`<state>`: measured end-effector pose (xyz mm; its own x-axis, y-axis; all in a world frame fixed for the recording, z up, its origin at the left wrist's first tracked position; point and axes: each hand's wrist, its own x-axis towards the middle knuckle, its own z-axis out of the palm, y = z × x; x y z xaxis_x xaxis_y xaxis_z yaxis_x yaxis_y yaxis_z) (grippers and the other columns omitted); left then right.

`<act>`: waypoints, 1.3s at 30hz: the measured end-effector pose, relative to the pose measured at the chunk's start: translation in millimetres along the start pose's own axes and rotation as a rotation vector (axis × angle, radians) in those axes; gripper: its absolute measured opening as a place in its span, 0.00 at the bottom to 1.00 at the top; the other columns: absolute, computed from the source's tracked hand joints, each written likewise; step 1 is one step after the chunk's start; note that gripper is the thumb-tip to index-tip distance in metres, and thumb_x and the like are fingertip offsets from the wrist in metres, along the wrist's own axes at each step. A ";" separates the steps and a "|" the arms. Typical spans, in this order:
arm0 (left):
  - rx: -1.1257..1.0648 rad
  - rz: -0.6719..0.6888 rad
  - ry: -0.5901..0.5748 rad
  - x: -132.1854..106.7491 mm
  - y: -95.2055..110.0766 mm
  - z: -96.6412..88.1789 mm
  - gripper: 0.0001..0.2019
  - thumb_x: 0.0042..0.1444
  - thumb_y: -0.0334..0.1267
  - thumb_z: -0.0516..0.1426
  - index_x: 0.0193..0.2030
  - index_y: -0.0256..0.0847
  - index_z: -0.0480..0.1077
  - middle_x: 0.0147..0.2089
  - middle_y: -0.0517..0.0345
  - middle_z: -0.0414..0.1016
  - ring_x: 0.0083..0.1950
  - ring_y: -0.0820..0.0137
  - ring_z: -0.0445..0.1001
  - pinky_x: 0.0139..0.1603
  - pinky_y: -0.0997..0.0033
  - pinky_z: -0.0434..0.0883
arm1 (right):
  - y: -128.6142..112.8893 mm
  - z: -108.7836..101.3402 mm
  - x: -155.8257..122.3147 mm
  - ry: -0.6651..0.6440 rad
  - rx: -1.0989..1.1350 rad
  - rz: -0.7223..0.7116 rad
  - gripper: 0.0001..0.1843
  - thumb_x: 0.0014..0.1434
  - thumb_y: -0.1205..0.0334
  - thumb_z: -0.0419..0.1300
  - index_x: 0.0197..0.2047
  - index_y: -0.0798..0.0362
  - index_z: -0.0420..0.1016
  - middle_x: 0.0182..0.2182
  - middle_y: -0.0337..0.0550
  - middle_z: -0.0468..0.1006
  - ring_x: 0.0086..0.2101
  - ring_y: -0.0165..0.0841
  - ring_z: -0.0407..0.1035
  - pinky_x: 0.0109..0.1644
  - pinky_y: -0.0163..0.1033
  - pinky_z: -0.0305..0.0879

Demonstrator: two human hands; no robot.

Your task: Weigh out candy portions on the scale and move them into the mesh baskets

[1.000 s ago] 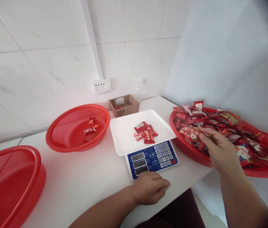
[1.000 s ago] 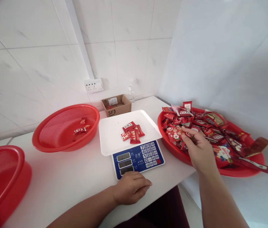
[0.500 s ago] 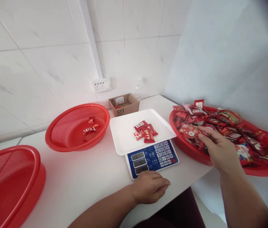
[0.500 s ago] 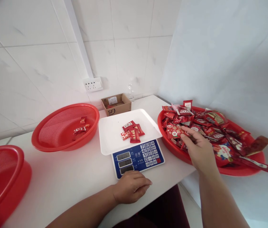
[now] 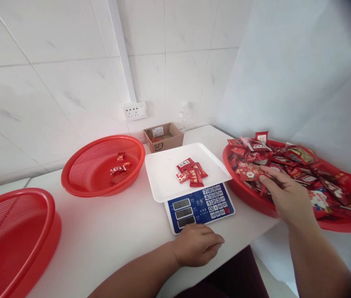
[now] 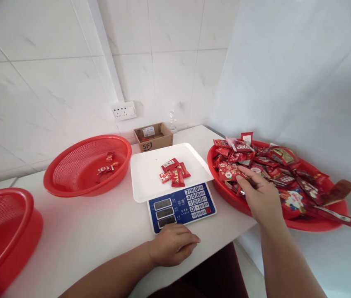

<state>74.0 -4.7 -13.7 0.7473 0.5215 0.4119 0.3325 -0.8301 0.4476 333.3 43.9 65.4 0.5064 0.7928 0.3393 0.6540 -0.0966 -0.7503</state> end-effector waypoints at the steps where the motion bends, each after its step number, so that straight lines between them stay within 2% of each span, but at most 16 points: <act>1: 0.002 -0.002 -0.009 -0.2 -0.1 0.4 0.13 0.62 0.37 0.49 0.46 0.40 0.73 0.37 0.57 0.80 0.37 0.70 0.78 0.39 0.73 0.72 | -5.0 0.1 -0.9 0.003 0.003 0.017 0.27 0.53 0.46 0.55 0.52 0.49 0.76 0.36 0.44 0.81 0.38 0.40 0.75 0.49 0.47 0.68; 4: 0.006 -0.006 -0.039 -0.4 0.0 1.0 0.12 0.62 0.36 0.49 0.45 0.40 0.73 0.37 0.56 0.80 0.38 0.70 0.78 0.40 0.74 0.72 | -29.3 4.9 -4.7 -0.019 -0.003 -0.023 0.26 0.53 0.49 0.56 0.52 0.49 0.76 0.46 0.46 0.79 0.47 0.42 0.72 0.55 0.46 0.64; 7: 0.007 -0.004 -0.054 0.1 1.1 0.0 0.12 0.62 0.36 0.50 0.45 0.40 0.72 0.37 0.56 0.80 0.38 0.70 0.78 0.41 0.73 0.72 | -59.7 21.3 -8.7 -0.161 0.054 -0.156 0.24 0.55 0.50 0.56 0.52 0.49 0.76 0.51 0.45 0.77 0.50 0.41 0.70 0.56 0.45 0.64; 11: 0.024 0.004 -0.055 1.1 2.8 -2.1 0.12 0.62 0.36 0.50 0.45 0.40 0.73 0.37 0.56 0.80 0.37 0.70 0.78 0.39 0.74 0.71 | -94.9 57.6 -13.8 -0.390 0.103 -0.299 0.22 0.57 0.53 0.54 0.53 0.49 0.74 0.52 0.43 0.76 0.50 0.39 0.71 0.55 0.44 0.66; 14: 0.047 0.004 -0.059 1.2 3.1 -1.8 0.12 0.62 0.36 0.50 0.45 0.40 0.73 0.36 0.57 0.80 0.37 0.70 0.77 0.39 0.74 0.71 | -115.4 82.2 -19.5 -0.506 0.100 -0.393 0.21 0.59 0.58 0.53 0.54 0.50 0.73 0.53 0.43 0.75 0.50 0.37 0.71 0.55 0.43 0.66; 17: 0.059 0.006 -0.062 0.5 2.3 -0.4 0.12 0.62 0.36 0.50 0.45 0.40 0.73 0.36 0.56 0.80 0.37 0.70 0.77 0.38 0.74 0.71 | -128.2 96.0 -24.9 -0.592 -0.042 -0.465 0.21 0.60 0.61 0.52 0.55 0.48 0.72 0.50 0.43 0.77 0.48 0.39 0.73 0.52 0.45 0.68; 19: 0.063 0.009 -0.065 0.0 1.4 0.5 0.12 0.61 0.36 0.50 0.45 0.40 0.72 0.36 0.56 0.80 0.37 0.70 0.77 0.38 0.74 0.71 | -130.0 97.2 -26.1 -0.603 -0.150 -0.499 0.21 0.60 0.61 0.52 0.56 0.47 0.72 0.49 0.43 0.78 0.48 0.41 0.73 0.51 0.46 0.69; 22: 0.056 0.009 -0.065 -0.6 0.3 1.7 0.12 0.62 0.36 0.50 0.46 0.40 0.72 0.36 0.56 0.80 0.37 0.70 0.78 0.38 0.74 0.71 | -121.9 84.8 -23.5 -0.526 -0.140 -0.499 0.20 0.61 0.58 0.51 0.55 0.46 0.72 0.51 0.42 0.77 0.47 0.39 0.73 0.52 0.45 0.68; 25: 0.048 0.003 -0.068 -0.5 -0.1 2.5 0.12 0.62 0.37 0.50 0.46 0.41 0.72 0.37 0.56 0.80 0.37 0.70 0.78 0.38 0.74 0.71 | -103.9 56.1 -18.3 -0.364 -0.061 -0.402 0.21 0.60 0.52 0.51 0.52 0.47 0.74 0.48 0.42 0.79 0.43 0.38 0.74 0.50 0.44 0.68; 28: 0.047 0.001 -0.076 0.0 0.4 2.0 0.12 0.62 0.37 0.50 0.45 0.41 0.72 0.38 0.57 0.80 0.38 0.70 0.78 0.39 0.73 0.72 | -76.3 21.7 -12.5 -0.206 -0.107 -0.266 0.22 0.57 0.48 0.52 0.48 0.49 0.76 0.43 0.45 0.80 0.39 0.40 0.75 0.48 0.45 0.68; 31: 0.044 0.014 -0.074 0.7 1.2 0.2 0.12 0.62 0.37 0.50 0.45 0.40 0.73 0.38 0.57 0.80 0.38 0.70 0.78 0.39 0.73 0.72 | -38.7 -4.4 -6.0 -0.117 -0.245 -0.153 0.25 0.54 0.46 0.52 0.50 0.47 0.75 0.45 0.46 0.79 0.41 0.43 0.74 0.48 0.47 0.67; 35: 0.034 0.023 -0.090 1.5 2.2 -1.8 0.13 0.63 0.37 0.49 0.46 0.39 0.73 0.38 0.56 0.80 0.38 0.70 0.77 0.41 0.73 0.71 | 7.1 -16.7 1.1 -0.157 -0.423 -0.051 0.28 0.52 0.44 0.51 0.51 0.50 0.73 0.49 0.51 0.77 0.41 0.47 0.73 0.46 0.51 0.68; 39: 0.030 -0.003 -0.103 1.8 2.5 -1.7 0.13 0.63 0.37 0.49 0.46 0.40 0.73 0.39 0.56 0.80 0.39 0.70 0.77 0.42 0.74 0.71 | 19.9 -12.6 3.7 -0.256 -0.423 -0.062 0.30 0.54 0.44 0.51 0.55 0.49 0.70 0.52 0.49 0.75 0.43 0.46 0.72 0.48 0.49 0.67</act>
<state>75.2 -5.5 -10.5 0.8011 0.5020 0.3260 0.3508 -0.8351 0.4237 355.3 37.4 58.9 0.3395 0.9220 0.1864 0.8761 -0.2378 -0.4193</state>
